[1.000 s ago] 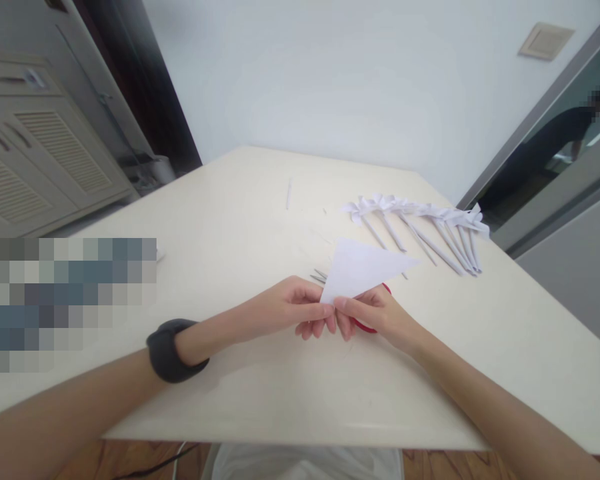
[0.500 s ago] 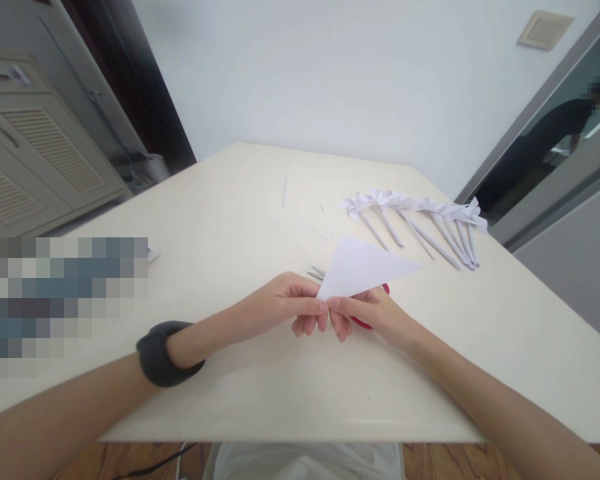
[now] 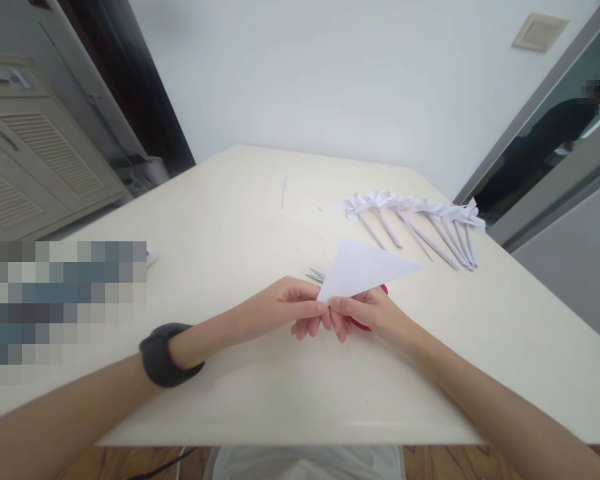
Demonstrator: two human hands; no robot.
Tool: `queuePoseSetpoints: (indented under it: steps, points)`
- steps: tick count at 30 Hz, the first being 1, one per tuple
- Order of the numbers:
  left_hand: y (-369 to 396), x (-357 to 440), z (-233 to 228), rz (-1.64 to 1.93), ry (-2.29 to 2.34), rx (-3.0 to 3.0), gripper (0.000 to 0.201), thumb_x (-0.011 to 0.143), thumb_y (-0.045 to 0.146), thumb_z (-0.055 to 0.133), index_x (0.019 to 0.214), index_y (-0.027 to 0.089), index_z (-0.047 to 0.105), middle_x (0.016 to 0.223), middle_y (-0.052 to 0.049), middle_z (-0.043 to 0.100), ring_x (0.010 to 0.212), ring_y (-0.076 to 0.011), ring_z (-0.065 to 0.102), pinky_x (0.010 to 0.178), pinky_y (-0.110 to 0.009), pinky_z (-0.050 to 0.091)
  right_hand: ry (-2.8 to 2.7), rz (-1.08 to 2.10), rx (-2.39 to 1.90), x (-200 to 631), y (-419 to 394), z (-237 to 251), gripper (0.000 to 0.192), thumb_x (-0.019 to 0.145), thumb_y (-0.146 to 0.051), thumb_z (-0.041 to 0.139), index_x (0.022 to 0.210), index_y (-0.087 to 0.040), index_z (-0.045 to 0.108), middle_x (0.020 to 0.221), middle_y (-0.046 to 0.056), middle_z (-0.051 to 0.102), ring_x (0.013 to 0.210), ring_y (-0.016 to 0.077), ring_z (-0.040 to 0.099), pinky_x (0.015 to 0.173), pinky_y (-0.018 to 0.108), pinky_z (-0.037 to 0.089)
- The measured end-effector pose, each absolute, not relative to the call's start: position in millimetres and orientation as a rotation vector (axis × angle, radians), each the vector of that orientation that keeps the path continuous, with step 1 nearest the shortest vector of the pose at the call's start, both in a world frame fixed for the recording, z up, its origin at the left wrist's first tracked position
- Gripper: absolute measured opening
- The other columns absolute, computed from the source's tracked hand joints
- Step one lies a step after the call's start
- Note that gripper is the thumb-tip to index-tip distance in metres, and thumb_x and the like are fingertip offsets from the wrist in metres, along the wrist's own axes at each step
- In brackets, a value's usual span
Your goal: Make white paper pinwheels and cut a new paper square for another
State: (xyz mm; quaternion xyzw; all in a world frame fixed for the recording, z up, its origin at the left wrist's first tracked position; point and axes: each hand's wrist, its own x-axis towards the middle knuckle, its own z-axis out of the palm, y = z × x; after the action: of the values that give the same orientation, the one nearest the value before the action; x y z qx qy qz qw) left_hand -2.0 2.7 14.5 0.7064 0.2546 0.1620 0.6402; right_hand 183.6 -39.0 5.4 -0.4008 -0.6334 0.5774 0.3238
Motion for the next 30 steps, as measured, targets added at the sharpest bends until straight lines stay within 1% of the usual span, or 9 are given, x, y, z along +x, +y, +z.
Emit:
queuePoseSetpoints:
  steps: [2, 5, 8, 13, 19, 21, 26, 28, 30]
  points:
    - [3.7, -2.8, 13.6, 0.347, 0.578, 1.618, 0.024, 0.085, 0.025, 0.048, 0.072, 0.011, 0.063, 0.06, -0.001, 0.057, 0.051, -0.008, 0.049, 0.048, -0.019, 0.041, -1.668, 1.502, -1.075, 183.1, -39.8, 6.0, 0.028, 0.086, -0.025, 0.044, 0.065, -0.014, 0.058, 0.055, 0.001, 0.057, 0.059, 0.0117, 0.053, 0.059, 0.023, 0.042]
    - [4.8, -3.3, 12.5, 0.34, 0.57, 1.607, 0.026, 0.085, 0.025, 0.047, 0.069, 0.012, 0.062, 0.058, 0.0, 0.056, 0.052, -0.0077, 0.05, 0.049, -0.019, 0.042, -1.683, 1.473, -1.067, 181.2, -40.4, 6.4, 0.025, 0.084, -0.02, 0.044, 0.064, -0.015, 0.057, 0.053, -0.001, 0.056, 0.053, 0.0099, 0.051, 0.054, 0.021, 0.041]
    - [5.2, -3.2, 11.1, 0.342, 0.579, 1.605, 0.027, 0.086, 0.025, 0.047, 0.068, 0.012, 0.062, 0.058, 0.0, 0.058, 0.05, -0.0072, 0.05, 0.048, -0.018, 0.042, -1.701, 1.45, -1.069, 179.8, -39.9, 5.2, 0.024, 0.083, -0.016, 0.043, 0.063, -0.015, 0.058, 0.052, -0.001, 0.055, 0.052, 0.009, 0.051, 0.053, 0.02, 0.041]
    - [6.4, -3.3, 8.5, 0.33, 0.588, 1.61, 0.029, 0.086, 0.024, 0.046, 0.065, 0.012, 0.061, 0.063, -0.001, 0.06, 0.05, -0.0065, 0.052, 0.047, -0.017, 0.041, -1.688, 1.443, -1.112, 179.3, -38.7, 1.5, 0.026, 0.081, -0.014, 0.043, 0.06, -0.015, 0.059, 0.052, -0.001, 0.056, 0.051, 0.0083, 0.051, 0.052, 0.019, 0.041]
    - [6.6, -3.1, 9.9, 0.319, 0.56, 1.585, 0.029, 0.086, 0.027, 0.047, 0.066, 0.012, 0.061, 0.068, -0.003, 0.063, 0.051, -0.0071, 0.051, 0.048, -0.018, 0.042, -1.673, 1.454, -1.125, 178.0, -39.8, 1.6, 0.026, 0.082, -0.014, 0.044, 0.06, -0.015, 0.059, 0.05, -0.002, 0.056, 0.049, 0.0077, 0.051, 0.051, 0.018, 0.041]
    - [6.4, -3.9, 13.1, 0.324, 0.58, 1.586, 0.028, 0.084, 0.026, 0.049, 0.064, 0.011, 0.061, 0.064, -0.002, 0.061, 0.049, -0.007, 0.051, 0.047, -0.018, 0.041, -1.691, 1.454, -1.138, 178.4, -40.4, 4.3, 0.027, 0.083, -0.016, 0.043, 0.061, -0.015, 0.059, 0.05, -0.002, 0.056, 0.05, 0.0078, 0.051, 0.051, 0.018, 0.04]
    - [7.1, -7.8, 20.8, 0.378, 0.665, 1.623, 0.029, 0.08, 0.02, 0.05, 0.054, 0.011, 0.058, 0.048, 0.001, 0.053, 0.043, -0.0063, 0.048, 0.044, -0.018, 0.036, -1.692, 1.399, -1.209, 181.1, -41.6, 14.1, 0.035, 0.086, -0.023, 0.042, 0.057, -0.014, 0.059, 0.048, -0.001, 0.053, 0.049, 0.0078, 0.049, 0.051, 0.019, 0.039]
    - [7.1, -8.0, 20.9, 0.387, 0.65, 1.621, 0.029, 0.081, 0.022, 0.05, 0.056, 0.011, 0.059, 0.048, 0.001, 0.053, 0.043, -0.0064, 0.047, 0.046, -0.018, 0.037, -1.678, 1.389, -1.23, 181.6, -42.0, 16.2, 0.035, 0.086, -0.023, 0.042, 0.057, -0.014, 0.059, 0.047, -0.001, 0.053, 0.047, 0.0073, 0.048, 0.048, 0.018, 0.037]
    - [6.7, -7.0, 19.4, 0.379, 0.608, 1.609, 0.026, 0.082, 0.023, 0.049, 0.062, 0.011, 0.061, 0.051, 0.001, 0.054, 0.046, -0.0072, 0.048, 0.047, -0.019, 0.039, -1.658, 1.411, -1.201, 181.2, -42.1, 16.1, 0.034, 0.087, -0.022, 0.042, 0.058, -0.014, 0.059, 0.047, -0.002, 0.053, 0.047, 0.0071, 0.048, 0.048, 0.018, 0.036]
